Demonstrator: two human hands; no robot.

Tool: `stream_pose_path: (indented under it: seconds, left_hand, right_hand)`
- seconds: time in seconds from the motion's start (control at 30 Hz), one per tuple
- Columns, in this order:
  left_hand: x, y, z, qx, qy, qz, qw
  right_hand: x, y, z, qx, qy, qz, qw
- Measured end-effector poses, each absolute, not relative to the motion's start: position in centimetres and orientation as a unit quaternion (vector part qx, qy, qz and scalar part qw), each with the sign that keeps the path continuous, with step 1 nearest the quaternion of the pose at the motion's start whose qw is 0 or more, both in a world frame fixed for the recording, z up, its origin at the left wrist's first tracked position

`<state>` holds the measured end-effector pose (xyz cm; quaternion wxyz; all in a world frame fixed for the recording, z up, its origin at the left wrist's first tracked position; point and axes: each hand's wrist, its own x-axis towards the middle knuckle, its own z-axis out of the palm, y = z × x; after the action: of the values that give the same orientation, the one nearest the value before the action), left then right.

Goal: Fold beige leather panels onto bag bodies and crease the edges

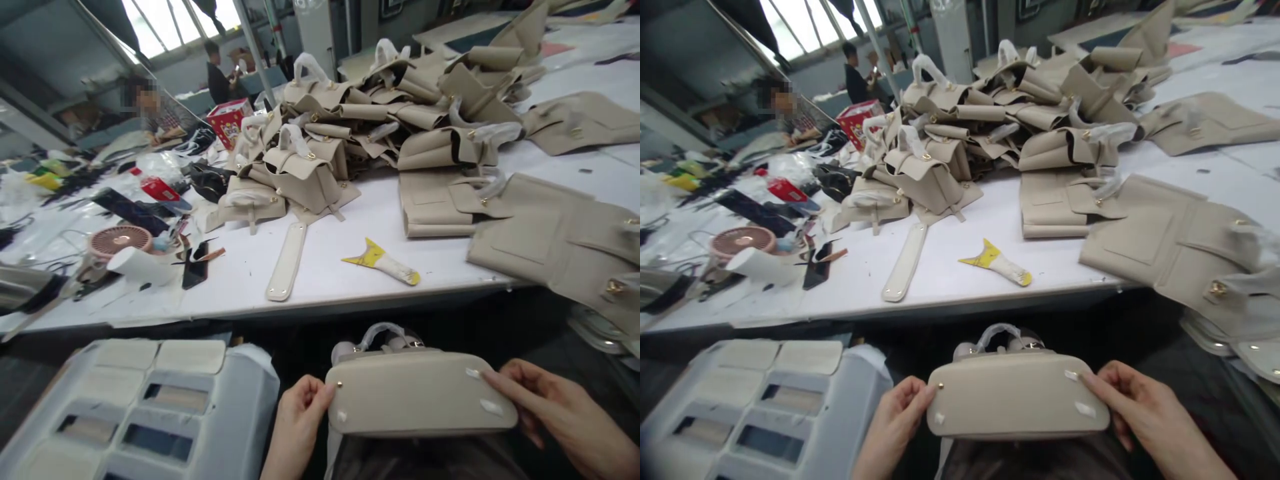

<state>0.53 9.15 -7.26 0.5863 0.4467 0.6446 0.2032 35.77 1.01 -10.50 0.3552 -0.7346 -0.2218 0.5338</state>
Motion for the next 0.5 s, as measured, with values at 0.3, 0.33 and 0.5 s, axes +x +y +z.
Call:
stream_pose_path:
  seconds: [0.3,0.33,0.5]
  left_hand:
    - [0.4,8.95,-7.71,0.49,0.638,0.195,0.561]
    - [0.47,8.97,-7.63,0.493,0.64,0.191,0.557]
    - [0.73,8.65,-7.27,0.515,0.656,0.21,0.51]
  right_hand:
    - [35.89,1.08,-10.31,-0.74,-0.248,0.527,0.336]
    - [35.89,1.07,-10.38,-0.739,-0.256,0.523,0.339]
    - [35.13,1.0,-9.73,-0.737,-0.29,0.496,0.356]
